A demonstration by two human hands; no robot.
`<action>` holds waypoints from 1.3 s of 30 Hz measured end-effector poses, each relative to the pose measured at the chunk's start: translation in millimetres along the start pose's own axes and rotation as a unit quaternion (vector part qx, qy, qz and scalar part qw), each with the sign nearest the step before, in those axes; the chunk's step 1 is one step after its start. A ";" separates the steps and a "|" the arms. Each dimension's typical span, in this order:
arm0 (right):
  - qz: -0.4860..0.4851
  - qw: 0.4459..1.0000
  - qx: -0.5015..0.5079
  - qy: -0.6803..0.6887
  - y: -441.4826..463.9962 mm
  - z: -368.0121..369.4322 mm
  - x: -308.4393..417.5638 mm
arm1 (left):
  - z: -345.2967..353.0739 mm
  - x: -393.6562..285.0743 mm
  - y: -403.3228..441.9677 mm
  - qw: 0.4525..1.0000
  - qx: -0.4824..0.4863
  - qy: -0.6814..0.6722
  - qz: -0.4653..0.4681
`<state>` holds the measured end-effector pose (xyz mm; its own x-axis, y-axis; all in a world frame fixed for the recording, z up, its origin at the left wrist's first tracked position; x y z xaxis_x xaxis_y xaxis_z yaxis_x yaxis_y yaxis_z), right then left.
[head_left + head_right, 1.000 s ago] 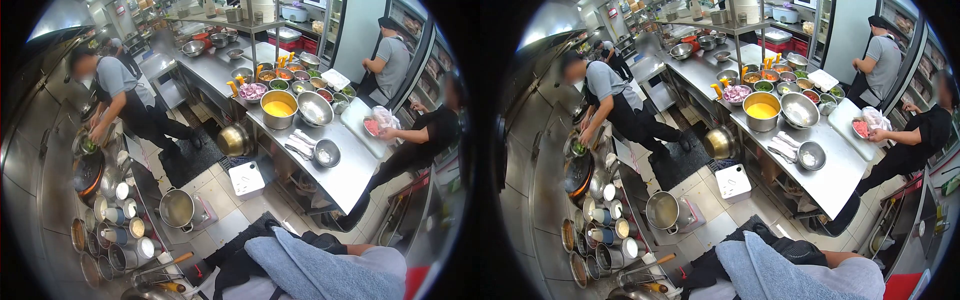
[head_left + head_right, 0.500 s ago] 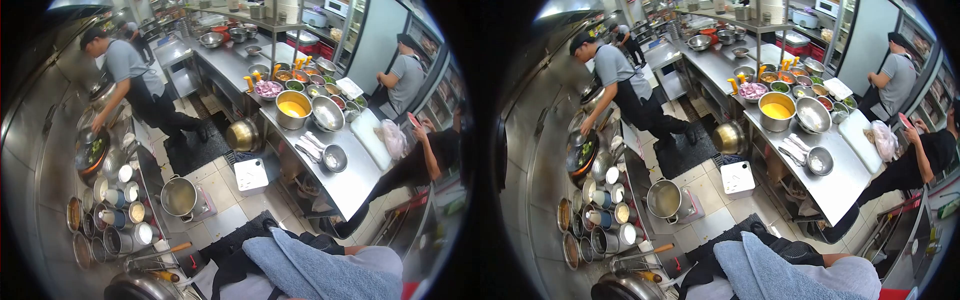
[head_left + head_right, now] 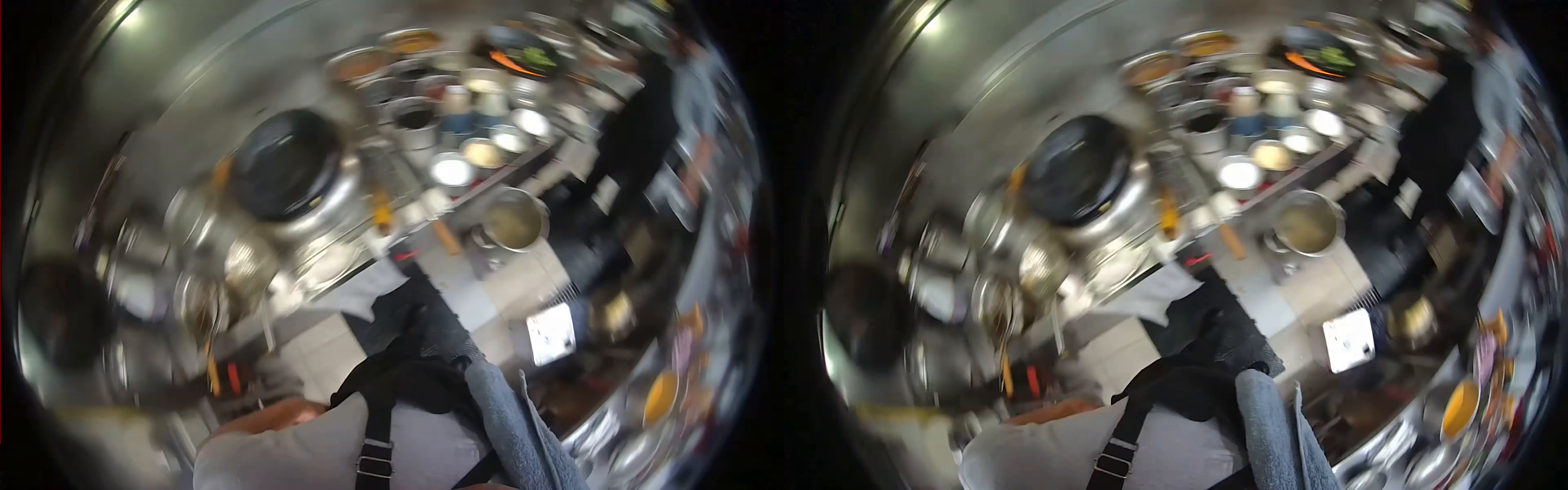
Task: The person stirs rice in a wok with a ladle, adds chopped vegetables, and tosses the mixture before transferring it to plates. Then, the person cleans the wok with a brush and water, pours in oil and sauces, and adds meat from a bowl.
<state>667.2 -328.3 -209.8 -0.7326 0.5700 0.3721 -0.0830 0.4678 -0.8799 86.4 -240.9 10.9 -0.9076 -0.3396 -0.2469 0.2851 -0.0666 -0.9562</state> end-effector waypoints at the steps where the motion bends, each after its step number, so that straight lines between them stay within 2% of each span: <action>1: -0.027 0.995 0.041 -0.086 4.5 -27.6 2.2 | 15.6 6.8 -3.1 0.999 -0.035 -0.018 -0.013; 2: -0.058 0.979 0.083 -0.179 9.0 -55.5 14.9 | 17.9 19.4 -10.1 0.993 -0.104 -0.045 -0.031; 3: -0.095 0.946 0.124 -0.284 16.8 -87.3 33.5 | 22.2 57.6 11.8 0.977 -0.184 -0.105 0.023; 4: -0.138 0.901 0.155 -0.382 24.2 -113.2 63.3 | 14.9 53.0 -23.5 0.932 -0.313 -0.181 -0.021; 5: -0.175 0.853 0.158 -0.465 34.9 -139.3 108.4 | 8.1 101.1 -7.2 0.856 -0.490 -0.147 0.074; 6: -0.217 0.815 0.140 -0.519 39.3 -156.3 162.2 | -1.4 121.1 -18.0 0.797 -0.563 -0.200 0.091; 7: -0.294 0.826 0.103 -0.470 13.6 -162.1 246.2 | -9.2 116.3 -58.9 0.752 -0.634 -0.159 0.087; 8: -0.210 0.856 0.007 -0.472 -1.0 -182.1 359.9 | -11.3 151.1 -93.4 0.627 -0.708 -0.307 0.108; 10: -0.374 0.800 -0.035 -0.469 -11.3 -163.7 460.3 | -11.2 170.4 -150.3 0.507 -0.828 -0.233 0.053; 11: -0.415 0.798 -0.027 -0.436 -29.5 -142.2 510.7 | -10.4 199.4 -161.1 0.449 -0.856 -0.254 0.024; 13: -0.461 0.786 -0.016 -0.412 -52.8 -95.4 582.9 | -2.6 249.0 -184.1 0.376 -0.877 -0.294 -0.052; 15: -0.502 0.771 0.114 -0.374 -62.5 -42.8 635.2 | 9.4 292.9 -203.6 0.337 -0.881 -0.322 -0.084; 17: -0.459 0.770 0.180 -0.405 -65.2 6.0 676.0 | 18.8 343.8 -190.2 0.408 -0.761 -0.504 -0.013; 19: -0.437 0.759 0.215 -0.433 -53.6 50.6 707.2 | 28.5 375.5 -184.4 0.430 -0.766 -0.475 -0.051; 20: -0.445 0.727 0.253 -0.457 -48.8 77.2 723.7 | 32.0 389.6 -186.0 0.449 -0.775 -0.435 -0.087; 21: -0.454 0.693 0.289 -0.479 -46.9 104.5 741.4 | 29.0 406.6 -174.9 0.454 -0.747 -0.486 -0.018; 23: -0.419 0.666 0.367 -0.496 -50.8 162.2 779.7 | 18.0 458.2 -105.1 0.518 -0.628 -0.577 0.059; 24: -0.386 0.687 0.410 -0.460 -59.3 191.6 796.0 | 16.0 450.6 -91.5 0.457 -0.515 -0.713 0.133; 25: -0.352 0.704 0.451 -0.421 -68.7 222.1 809.5 | 6.1 458.2 -53.1 0.422 -0.428 -0.769 0.217; 26: -0.347 0.688 0.497 -0.399 -69.5 253.8 817.2 | -5.2 437.3 -56.7 0.381 -0.445 -0.759 0.286; 28: -0.318 0.676 0.548 -0.377 -87.1 313.0 833.0 | -22.1 416.3 -46.1 0.330 -0.471 -0.742 0.343; 29: -0.288 0.679 0.562 -0.375 -88.7 341.2 835.6 | -26.5 404.1 -47.5 0.278 -0.514 -0.736 0.342; 30: -0.274 0.678 0.575 -0.367 -90.9 365.1 836.2 | -28.4 391.2 -42.4 0.273 -0.514 -0.737 0.342; 32: -0.257 0.678 0.587 -0.360 -86.0 408.7 832.5 | -25.6 379.4 -43.9 0.229 -0.625 -0.693 0.278; 33: -0.297 0.696 0.559 -0.339 -77.6 429.8 833.8 | -21.4 371.0 -53.4 0.188 -0.618 -0.712 0.276; 34: -0.336 0.712 0.529 -0.317 -72.7 445.7 838.6 | -16.4 371.3 -61.0 0.186 -0.616 -0.714 0.277; 36: -0.368 0.708 0.500 -0.337 -70.0 467.2 844.1 | 3.1 382.2 -74.5 0.164 -0.683 -0.688 0.183; 37: -0.401 0.702 0.471 -0.352 -67.5 471.8 845.6 | 10.2 388.2 -80.2 0.125 -0.683 -0.691 0.202; 38: -0.397 0.703 0.472 -0.353 -63.9 472.7 842.9 | 19.2 397.1 -84.2 0.112 -0.693 -0.677 0.223; 39: -0.353 0.745 0.471 -0.313 -57.7 469.5 840.4 | 28.9 404.3 -86.8 0.100 -0.695 -0.674 0.231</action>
<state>-260.9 -193.4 15.0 -0.4295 -0.1589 0.8890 -0.8183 -0.3479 -0.4575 -296.4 -399.6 -1.4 0.2358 0.1148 -0.9650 -0.9672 0.1242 -0.2216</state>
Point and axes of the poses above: each hand's wrist, its own y-axis towards the middle knuckle, its own z-axis out of the palm, x = y × z, the point moved 5 cm from there along y, towards the middle knuckle, and after that the axes turned 3 degrees about -x, right-handed, at the moved point
